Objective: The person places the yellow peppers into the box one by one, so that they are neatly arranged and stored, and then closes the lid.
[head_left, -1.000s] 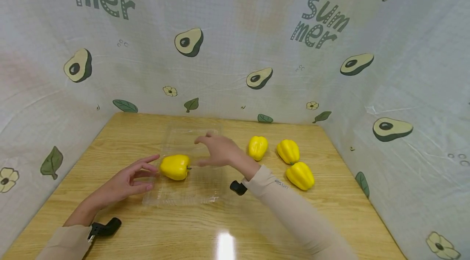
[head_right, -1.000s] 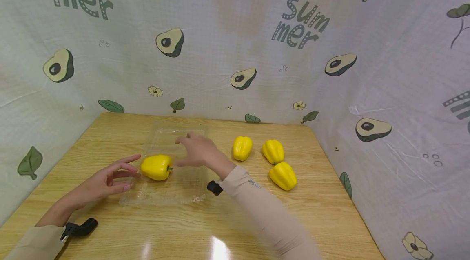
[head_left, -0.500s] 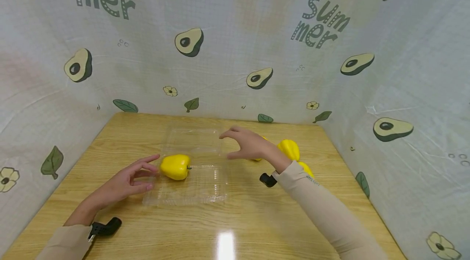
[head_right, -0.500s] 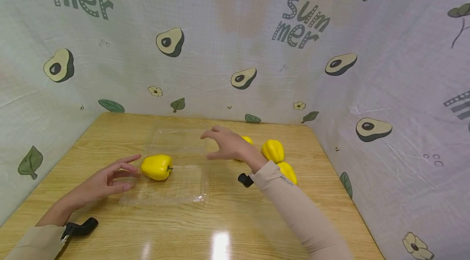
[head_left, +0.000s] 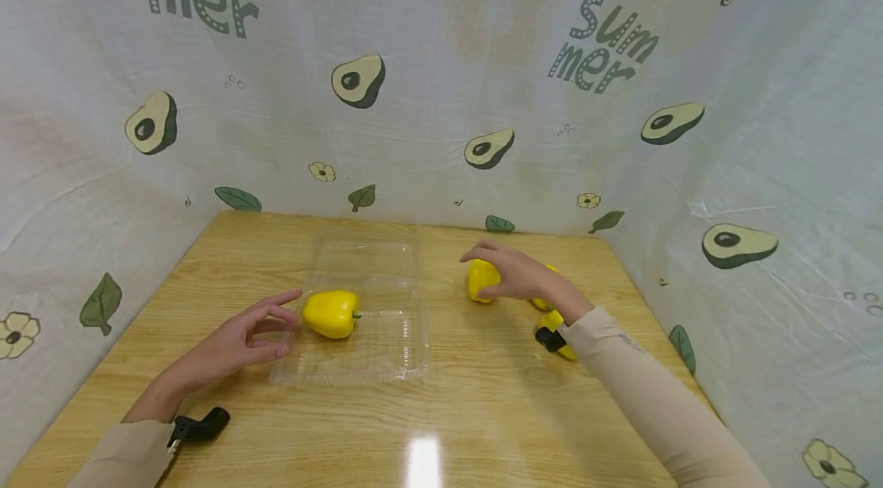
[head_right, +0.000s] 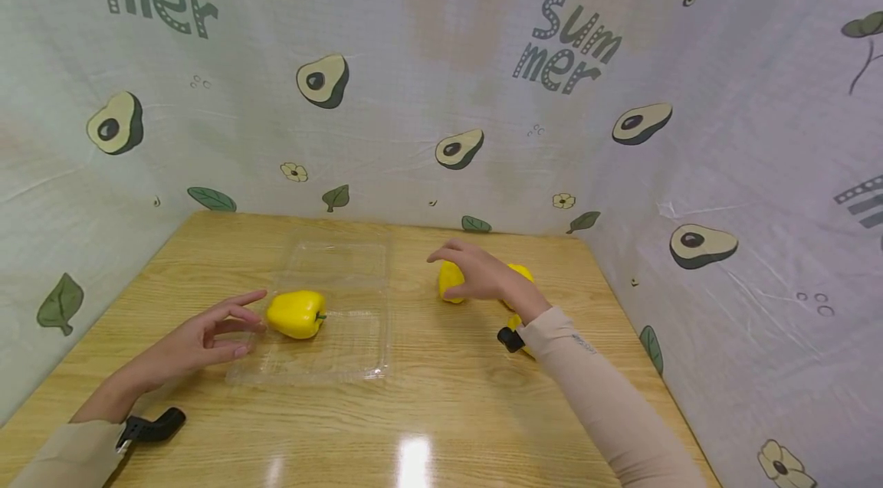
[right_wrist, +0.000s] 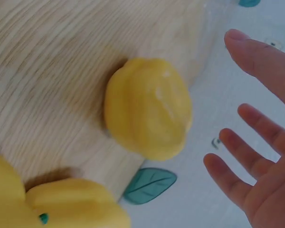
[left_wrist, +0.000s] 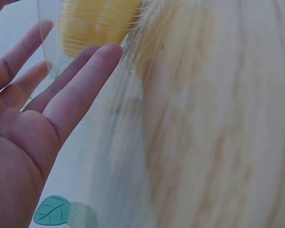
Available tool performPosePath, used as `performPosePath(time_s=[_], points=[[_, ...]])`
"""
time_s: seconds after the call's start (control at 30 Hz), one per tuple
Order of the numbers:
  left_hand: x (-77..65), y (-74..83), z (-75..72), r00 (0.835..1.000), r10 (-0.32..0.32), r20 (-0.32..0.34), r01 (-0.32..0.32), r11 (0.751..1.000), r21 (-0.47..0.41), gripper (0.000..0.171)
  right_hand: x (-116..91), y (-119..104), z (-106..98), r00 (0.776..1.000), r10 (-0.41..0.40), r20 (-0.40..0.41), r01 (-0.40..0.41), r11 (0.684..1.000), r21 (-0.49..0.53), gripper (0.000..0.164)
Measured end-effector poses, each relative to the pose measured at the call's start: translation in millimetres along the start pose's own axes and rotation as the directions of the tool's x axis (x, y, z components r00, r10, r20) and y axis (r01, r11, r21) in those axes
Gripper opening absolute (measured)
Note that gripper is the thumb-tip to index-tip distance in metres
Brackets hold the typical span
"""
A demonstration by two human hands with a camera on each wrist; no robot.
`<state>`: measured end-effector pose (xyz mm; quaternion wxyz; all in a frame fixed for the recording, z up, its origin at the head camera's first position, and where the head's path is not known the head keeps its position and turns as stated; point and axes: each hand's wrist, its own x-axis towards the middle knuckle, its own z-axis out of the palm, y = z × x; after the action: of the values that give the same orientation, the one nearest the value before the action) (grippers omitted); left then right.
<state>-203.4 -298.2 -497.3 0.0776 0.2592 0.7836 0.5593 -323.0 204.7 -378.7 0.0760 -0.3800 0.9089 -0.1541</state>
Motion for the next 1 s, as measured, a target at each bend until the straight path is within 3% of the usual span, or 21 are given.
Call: performPosePath(time_s=[0.33,1.0], points=[[-1.4,-0.6,0.9,1.0,-0.005,-0.013,0.005,1.0,0.006,0.035,-6.8,26.9,3.7,0.999,-0.029,-0.041,0.027,0.999,-0.035,0.069],[-0.1,-1.6,-0.5,1.0,-0.011,-0.009,0.011,1.0,-0.01,0.036,9.1,41.0,12.8,0.998,0.043,0.041,-0.04,0.997,-0.067,0.068]])
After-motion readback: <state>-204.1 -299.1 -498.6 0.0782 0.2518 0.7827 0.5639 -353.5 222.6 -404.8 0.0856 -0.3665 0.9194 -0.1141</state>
